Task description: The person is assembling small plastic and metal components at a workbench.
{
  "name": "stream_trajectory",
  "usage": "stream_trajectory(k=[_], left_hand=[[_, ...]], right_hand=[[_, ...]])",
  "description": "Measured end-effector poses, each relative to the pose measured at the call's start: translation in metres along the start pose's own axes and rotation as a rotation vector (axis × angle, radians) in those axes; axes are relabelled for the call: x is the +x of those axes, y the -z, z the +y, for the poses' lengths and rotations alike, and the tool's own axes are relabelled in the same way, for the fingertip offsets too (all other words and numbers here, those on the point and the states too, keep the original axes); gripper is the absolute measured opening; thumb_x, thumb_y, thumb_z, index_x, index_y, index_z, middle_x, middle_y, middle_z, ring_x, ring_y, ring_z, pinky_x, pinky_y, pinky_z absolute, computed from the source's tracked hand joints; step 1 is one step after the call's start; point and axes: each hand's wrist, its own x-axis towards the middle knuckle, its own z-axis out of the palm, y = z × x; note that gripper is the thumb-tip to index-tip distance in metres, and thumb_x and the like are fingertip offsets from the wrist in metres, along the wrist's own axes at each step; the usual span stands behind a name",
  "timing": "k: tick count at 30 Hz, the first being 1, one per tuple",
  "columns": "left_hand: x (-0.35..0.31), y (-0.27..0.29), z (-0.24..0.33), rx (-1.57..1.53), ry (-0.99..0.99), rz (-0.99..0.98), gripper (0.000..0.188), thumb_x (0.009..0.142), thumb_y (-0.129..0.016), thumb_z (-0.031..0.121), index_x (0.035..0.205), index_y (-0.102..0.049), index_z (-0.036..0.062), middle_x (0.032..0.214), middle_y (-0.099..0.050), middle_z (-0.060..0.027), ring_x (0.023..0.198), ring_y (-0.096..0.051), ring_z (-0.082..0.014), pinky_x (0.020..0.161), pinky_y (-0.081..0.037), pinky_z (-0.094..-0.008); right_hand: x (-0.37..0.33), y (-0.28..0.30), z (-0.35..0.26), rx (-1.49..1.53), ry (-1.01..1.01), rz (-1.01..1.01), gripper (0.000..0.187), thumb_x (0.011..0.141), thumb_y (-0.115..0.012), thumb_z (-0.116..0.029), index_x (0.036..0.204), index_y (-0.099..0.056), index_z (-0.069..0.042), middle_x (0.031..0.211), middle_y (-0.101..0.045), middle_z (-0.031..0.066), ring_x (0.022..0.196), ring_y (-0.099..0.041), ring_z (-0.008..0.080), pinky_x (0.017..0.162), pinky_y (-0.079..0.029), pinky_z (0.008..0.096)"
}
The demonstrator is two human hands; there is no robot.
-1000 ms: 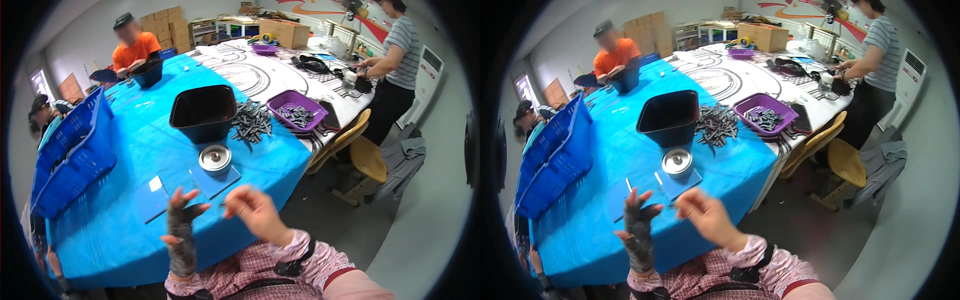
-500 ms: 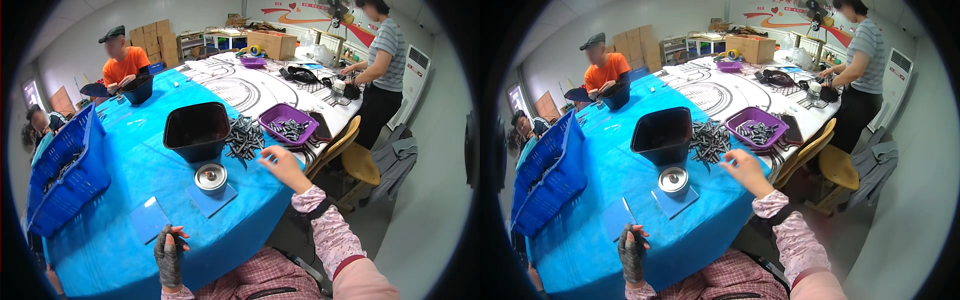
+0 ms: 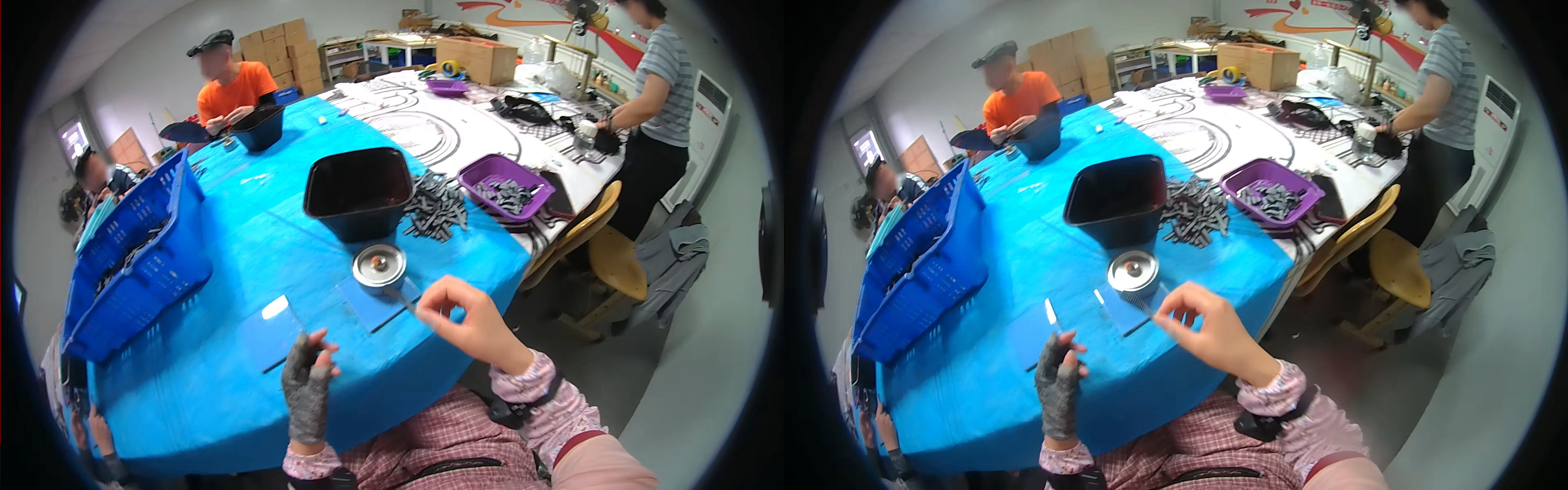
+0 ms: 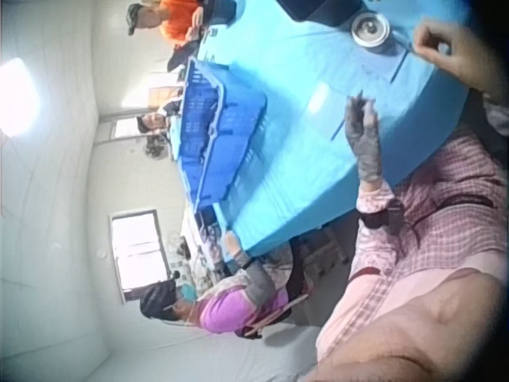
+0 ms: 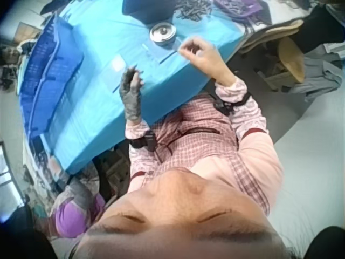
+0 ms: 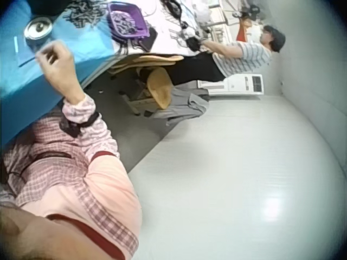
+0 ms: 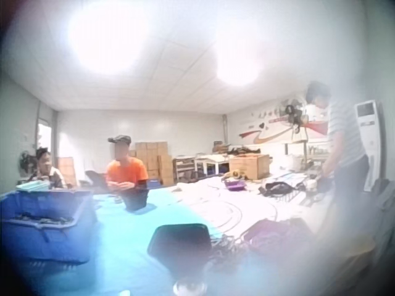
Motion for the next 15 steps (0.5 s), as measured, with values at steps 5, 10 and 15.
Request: stream_trajectory(k=[5, 10, 15], left_hand=[[0.003, -0.039, 0.025, 0.162, -0.29, -0.111, 0.029, 0.083, -0.068, 0.003, 0.111, -0.061, 0.0025, 0.095, -0.063, -0.0057, 0.077, -0.06, -0.0099, 0.067, -0.048, -0.0233], [-0.011, -0.048, 0.027, 0.085, -0.249, -0.047, 0.01, 0.083, -0.068, 0.002, 0.092, -0.063, 0.0015, 0.085, -0.064, -0.0038, 0.073, -0.059, -0.009, 0.066, -0.048, -0.0234], [-0.024, -0.053, 0.035, -0.158, -0.039, -0.046, 0.009, 0.085, -0.068, 0.002, 0.093, -0.063, 0.0029, 0.086, -0.064, -0.0039, 0.074, -0.06, -0.0101, 0.065, -0.05, -0.0235]], right_hand=[[-0.019, -0.009, -0.037, 0.051, 0.118, -0.284, 0.008, 0.083, -0.069, -0.009, 0.088, -0.063, -0.005, 0.086, -0.061, 0.0036, 0.071, -0.057, 0.0117, 0.064, -0.046, 0.0257], [-0.026, -0.022, -0.041, 0.394, -0.066, -0.312, 0.011, 0.086, -0.068, -0.01, 0.091, -0.062, -0.003, 0.09, -0.063, 0.003, 0.075, -0.059, 0.0101, 0.068, -0.047, 0.0241], [-0.031, -0.031, -0.041, 0.534, -0.079, -0.25, 0.017, 0.087, -0.069, -0.012, 0.098, -0.061, -0.002, 0.091, -0.065, 0.0021, 0.078, -0.061, 0.008, 0.072, -0.049, 0.0232]])
